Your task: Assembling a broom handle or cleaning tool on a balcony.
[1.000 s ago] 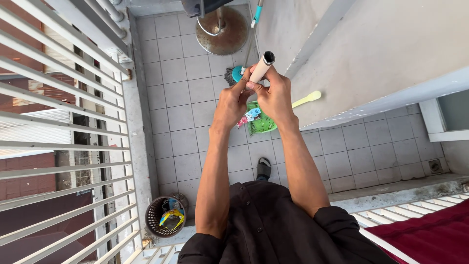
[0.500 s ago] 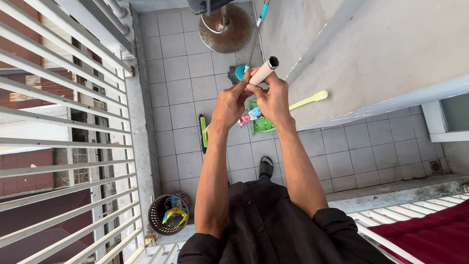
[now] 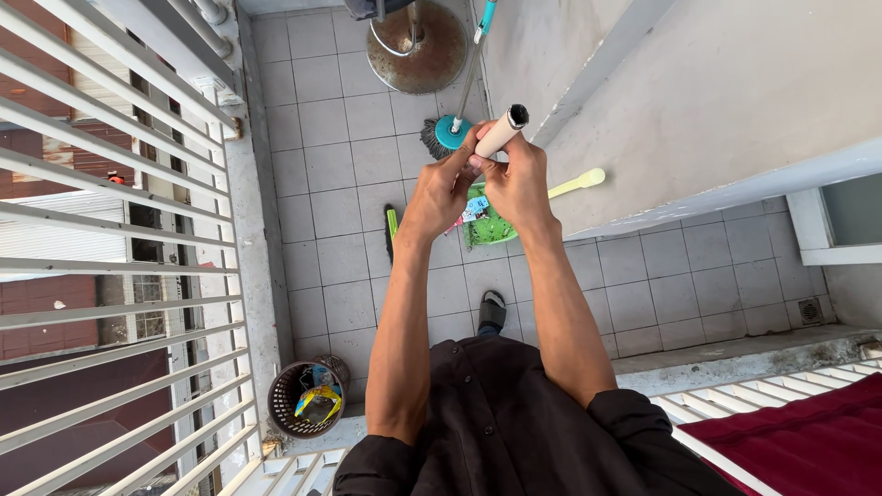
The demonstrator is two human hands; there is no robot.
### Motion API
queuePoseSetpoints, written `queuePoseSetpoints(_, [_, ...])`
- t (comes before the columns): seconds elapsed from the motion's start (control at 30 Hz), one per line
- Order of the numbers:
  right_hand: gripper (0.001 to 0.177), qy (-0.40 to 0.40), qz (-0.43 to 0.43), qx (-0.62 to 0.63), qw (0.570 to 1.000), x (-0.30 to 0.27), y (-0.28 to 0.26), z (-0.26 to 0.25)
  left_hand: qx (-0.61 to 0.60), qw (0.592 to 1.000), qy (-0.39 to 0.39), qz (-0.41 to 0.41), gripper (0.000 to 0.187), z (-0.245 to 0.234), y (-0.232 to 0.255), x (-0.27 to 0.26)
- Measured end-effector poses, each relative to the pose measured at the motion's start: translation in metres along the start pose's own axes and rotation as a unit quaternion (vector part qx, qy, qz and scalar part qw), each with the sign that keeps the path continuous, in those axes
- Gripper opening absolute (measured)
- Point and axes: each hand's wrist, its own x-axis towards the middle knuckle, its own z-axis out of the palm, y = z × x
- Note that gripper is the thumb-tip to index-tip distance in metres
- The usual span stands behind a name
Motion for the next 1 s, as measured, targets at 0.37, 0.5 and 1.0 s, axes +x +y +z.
queuePoseSetpoints(0.37, [0.028,-0.04,0.028,-0.042,0.998,0.005,-0.001,-0.047,-0.079,0.996,0.028,0.037,0.054,0.032,0.031,0.013])
queuePoseSetpoints(0.5, [0.033,-0.033,0.057,-0.091,0.994,0.008,-0.002,-0.059,-0.099,0.995,0.017,0.02,0.054,0.044,0.034,0.018])
queuePoseSetpoints(1.0, [0.026,-0.026,0.07,-0.098,0.992,0.005,0.01,-0.081,-0.123,0.99,0.027,0.061,0.052,0.076,0.034,0.025])
